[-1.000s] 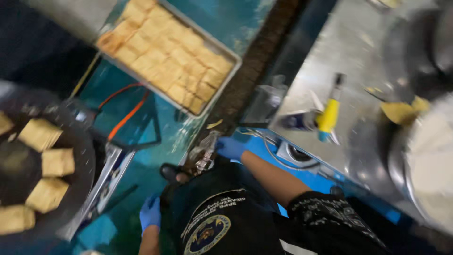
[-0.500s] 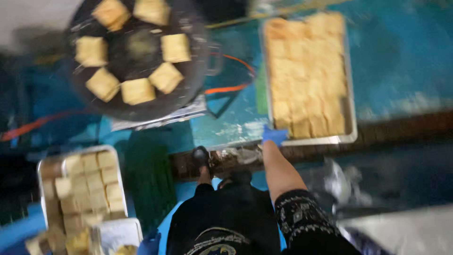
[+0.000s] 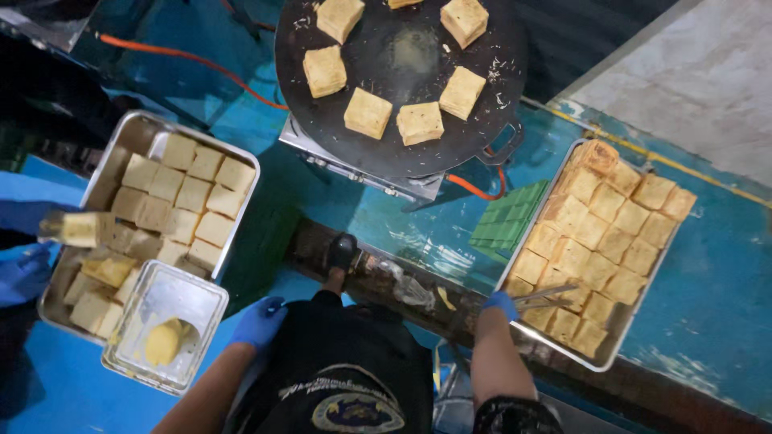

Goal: The person fries cubes of tofu on a large flat griddle, placing raw cubes from a tray onto the pan, flipping them with tongs, and charring their surfaces with a handheld gas torch. They move browned tofu pieces to trays of finished tofu and reposition pieces on the griddle.

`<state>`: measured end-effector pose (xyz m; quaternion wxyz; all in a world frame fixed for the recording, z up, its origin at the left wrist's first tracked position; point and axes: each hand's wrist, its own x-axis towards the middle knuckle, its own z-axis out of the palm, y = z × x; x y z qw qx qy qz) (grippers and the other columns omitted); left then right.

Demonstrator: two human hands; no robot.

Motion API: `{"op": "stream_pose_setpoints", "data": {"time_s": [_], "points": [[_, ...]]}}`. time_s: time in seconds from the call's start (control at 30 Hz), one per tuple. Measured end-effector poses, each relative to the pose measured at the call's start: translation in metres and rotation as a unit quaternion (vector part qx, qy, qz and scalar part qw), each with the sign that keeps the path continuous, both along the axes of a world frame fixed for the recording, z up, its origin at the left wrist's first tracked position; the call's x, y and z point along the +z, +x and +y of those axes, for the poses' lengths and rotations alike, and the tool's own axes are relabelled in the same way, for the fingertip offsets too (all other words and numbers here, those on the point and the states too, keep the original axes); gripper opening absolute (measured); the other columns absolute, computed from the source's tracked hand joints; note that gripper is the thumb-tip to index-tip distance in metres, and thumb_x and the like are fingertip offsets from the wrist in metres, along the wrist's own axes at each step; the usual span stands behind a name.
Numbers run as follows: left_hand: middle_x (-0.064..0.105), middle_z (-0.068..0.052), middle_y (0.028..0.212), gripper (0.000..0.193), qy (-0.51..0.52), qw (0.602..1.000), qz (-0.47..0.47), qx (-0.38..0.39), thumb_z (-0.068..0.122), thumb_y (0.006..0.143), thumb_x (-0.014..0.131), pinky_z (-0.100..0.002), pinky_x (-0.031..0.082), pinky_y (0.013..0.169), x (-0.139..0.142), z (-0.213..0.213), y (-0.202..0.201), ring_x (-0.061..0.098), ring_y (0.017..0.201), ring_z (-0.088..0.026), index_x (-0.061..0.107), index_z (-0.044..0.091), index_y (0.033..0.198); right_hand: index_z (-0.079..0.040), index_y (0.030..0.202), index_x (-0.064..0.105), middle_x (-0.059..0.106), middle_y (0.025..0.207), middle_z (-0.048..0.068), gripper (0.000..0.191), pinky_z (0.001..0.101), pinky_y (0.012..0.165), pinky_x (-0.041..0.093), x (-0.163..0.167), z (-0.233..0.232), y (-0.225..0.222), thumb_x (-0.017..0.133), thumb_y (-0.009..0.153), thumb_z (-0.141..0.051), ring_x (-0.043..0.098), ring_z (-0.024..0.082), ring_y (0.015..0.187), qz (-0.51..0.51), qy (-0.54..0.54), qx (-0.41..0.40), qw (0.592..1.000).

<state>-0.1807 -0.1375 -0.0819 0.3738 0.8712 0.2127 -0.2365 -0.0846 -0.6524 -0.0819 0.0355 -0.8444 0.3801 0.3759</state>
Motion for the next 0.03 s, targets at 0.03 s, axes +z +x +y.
{"op": "stream_pose_setpoints", "data": {"time_s": [0.03], "points": [[0.075, -0.018, 0.121, 0.044, 0.007, 1.0, 0.003, -0.009, 0.03, 0.089, 0.072, -0.04, 0.054, 0.098, -0.0004, 0.0013, 0.0046, 0.072, 0.114, -0.03, 0.07, 0.007, 0.126, -0.015, 0.135, 0.071, 0.068, 0.142, 0.011, 0.045, 0.0488, 0.103, 0.055, 0.001, -0.0035, -0.0085, 0.066, 0.095, -0.036, 0.065, 0.032, 0.13, 0.001, -0.001, 0.002, 1.0]]}}
